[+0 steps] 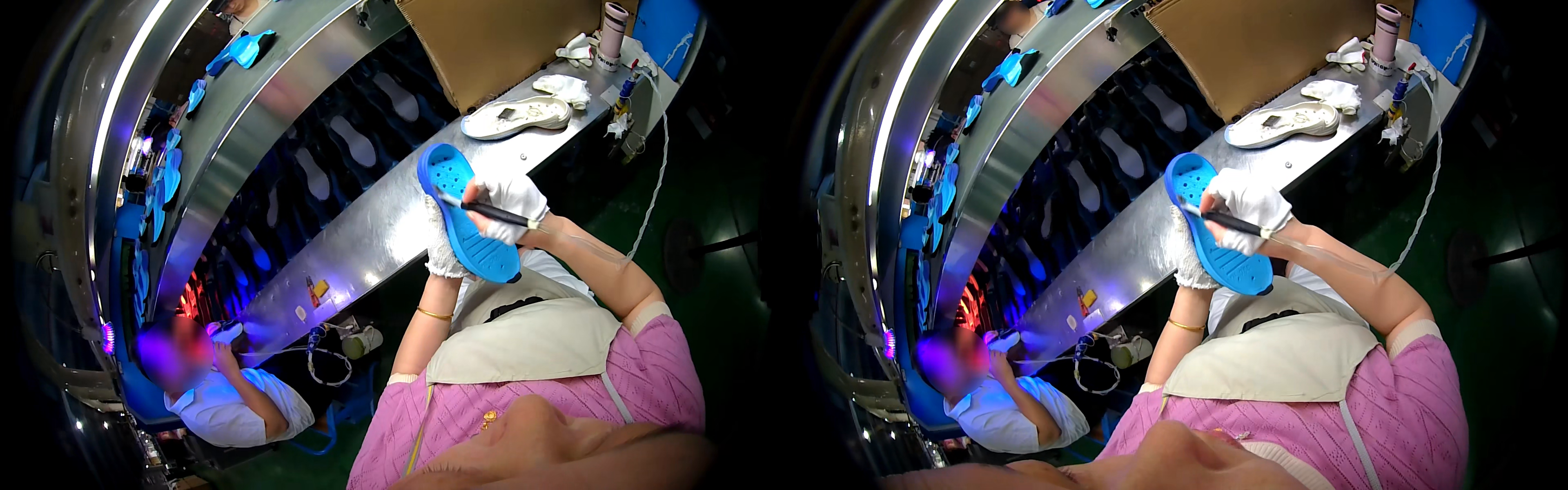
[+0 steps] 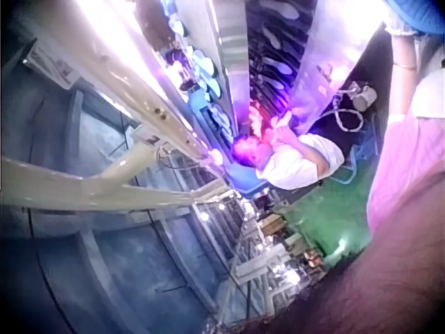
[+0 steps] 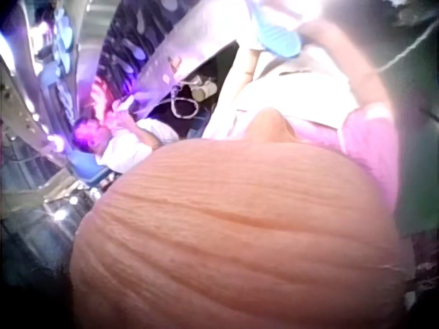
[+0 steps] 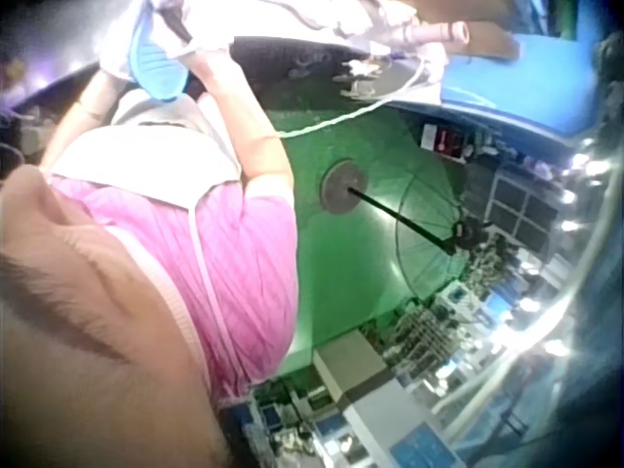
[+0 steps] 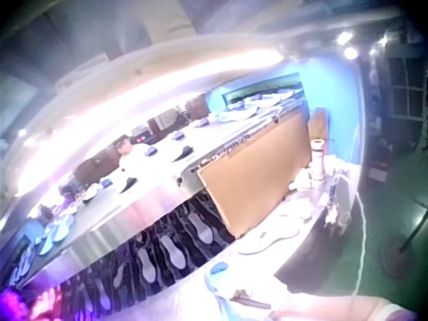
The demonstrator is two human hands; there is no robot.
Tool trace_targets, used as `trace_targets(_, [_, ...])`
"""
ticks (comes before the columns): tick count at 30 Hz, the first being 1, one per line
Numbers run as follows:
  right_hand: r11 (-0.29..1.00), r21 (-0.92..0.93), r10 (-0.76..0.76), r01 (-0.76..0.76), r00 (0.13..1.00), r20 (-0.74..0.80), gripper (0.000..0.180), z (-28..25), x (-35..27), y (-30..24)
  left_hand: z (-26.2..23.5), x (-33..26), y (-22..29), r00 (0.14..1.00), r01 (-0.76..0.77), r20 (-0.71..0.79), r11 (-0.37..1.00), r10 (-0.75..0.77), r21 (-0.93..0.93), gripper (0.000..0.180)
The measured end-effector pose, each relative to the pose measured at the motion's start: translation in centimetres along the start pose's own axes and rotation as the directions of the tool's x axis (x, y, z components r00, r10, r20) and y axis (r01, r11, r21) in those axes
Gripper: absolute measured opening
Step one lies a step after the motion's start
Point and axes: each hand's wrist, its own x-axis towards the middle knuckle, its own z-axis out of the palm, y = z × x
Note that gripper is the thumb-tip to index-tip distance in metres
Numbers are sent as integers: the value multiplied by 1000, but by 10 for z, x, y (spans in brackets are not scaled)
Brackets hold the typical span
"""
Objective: The person brushes the bottom surface of a blue shoe sole using a handheld cleaning tool, wiping the bristles across the textured patterns and edges, and then places it on a moving conveyor belt.
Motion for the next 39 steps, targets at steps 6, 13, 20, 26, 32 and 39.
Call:
trace_targets(6, [995, 25, -93, 96, 989, -116, 18, -1, -3, 16, 7, -4, 11, 1000, -25, -3, 999, 25, 46, 61])
trace_targets(13, [999, -26, -27, 29, 996, 84, 24, 1, -14, 2, 19, 2, 17, 994, -86, -75, 996, 83, -35, 72])
trace_targets(20, [965, 241, 42, -100, 972, 233, 19, 8, -21, 2, 7, 12, 34, 993, -119, -16, 991, 118, -69, 67])
trace_targets(26, [956, 202, 201, -214, 976, 86, 11, -15, -1, 6, 30, -6, 28, 972, -224, 52, 972, 228, -69, 69])
trace_targets(32, [983, 178, -21, 36, 996, -83, 14, 4, -13, 13, 25, 2, 23, 972, -236, 24, 957, 236, 167, 79])
trace_targets(39, [895, 384, 231, -228, 972, 37, 10, -2, -17, 17, 22, 0, 31, 948, -296, 119, 955, 295, -9, 77])
